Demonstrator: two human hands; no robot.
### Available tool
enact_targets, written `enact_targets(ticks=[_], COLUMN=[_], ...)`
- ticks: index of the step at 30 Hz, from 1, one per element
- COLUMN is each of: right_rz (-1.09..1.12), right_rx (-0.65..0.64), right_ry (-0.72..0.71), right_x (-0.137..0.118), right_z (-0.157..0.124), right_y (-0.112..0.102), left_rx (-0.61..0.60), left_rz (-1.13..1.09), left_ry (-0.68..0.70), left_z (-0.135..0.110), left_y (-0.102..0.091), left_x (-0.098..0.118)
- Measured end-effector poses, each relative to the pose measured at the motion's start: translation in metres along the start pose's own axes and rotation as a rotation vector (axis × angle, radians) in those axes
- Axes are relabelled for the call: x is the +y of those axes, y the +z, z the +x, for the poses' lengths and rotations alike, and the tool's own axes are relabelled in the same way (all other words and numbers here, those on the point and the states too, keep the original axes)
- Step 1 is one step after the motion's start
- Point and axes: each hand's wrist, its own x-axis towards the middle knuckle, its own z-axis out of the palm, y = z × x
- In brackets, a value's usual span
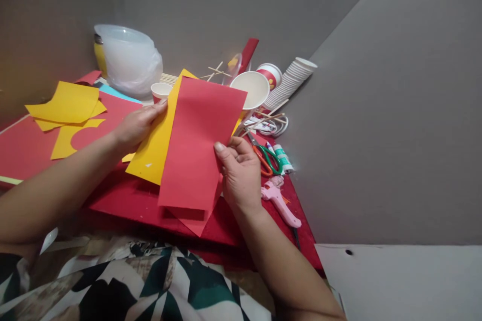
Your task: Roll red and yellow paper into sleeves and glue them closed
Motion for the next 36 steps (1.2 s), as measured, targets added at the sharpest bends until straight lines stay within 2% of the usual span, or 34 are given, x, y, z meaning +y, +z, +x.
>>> enact_targets(ticks=[3, 9, 14, 21, 26, 30, 33, 36], right_rz=[0.055, 0.112, 0.123, 0.143, 0.168, 0.090, -0.086, -0.225], right_rx=[-0.020, -0.036, -0.047, -0.054, -0.053, -0.037, -0.056, 0.032], right_ry=[0.033, 0.105, 0.144, 0.168, 0.173, 0.174, 0.074, -0.181], right_x=[0.000, 0.002, 0.004, 0.007, 0.008, 0.004, -0.005, -0.017], right_z=[0.000, -0.001, -0.002, -0.003, -0.003, -0.001, 0.001, 0.002], right_y=[0.003, 0.008, 0.010, 0.010, 0.011, 0.008, 0.002, -0.008], left_rx=[-0.044, -0.001, 0.012, 0.020, -0.129, -0.181, -0.190, -0.184], left_rz=[0.116, 0.432, 0.511, 0.389, 0.190, 0.047, -0.028, -0.062], left_ry=[0.011, 0.129, 0.179, 0.200, 0.097, -0.001, -0.063, -0.108], left_z=[-0.003, -0.014, -0.027, -0.029, -0.030, -0.031, -0.030, -0.029], left_y=[0.003, 0.010, 0.020, 0.023, 0.021, 0.022, 0.021, 0.019], left_x=[-0.004, -0.001, 0.005, -0.004, -0.008, -0.006, -0.001, 0.005])
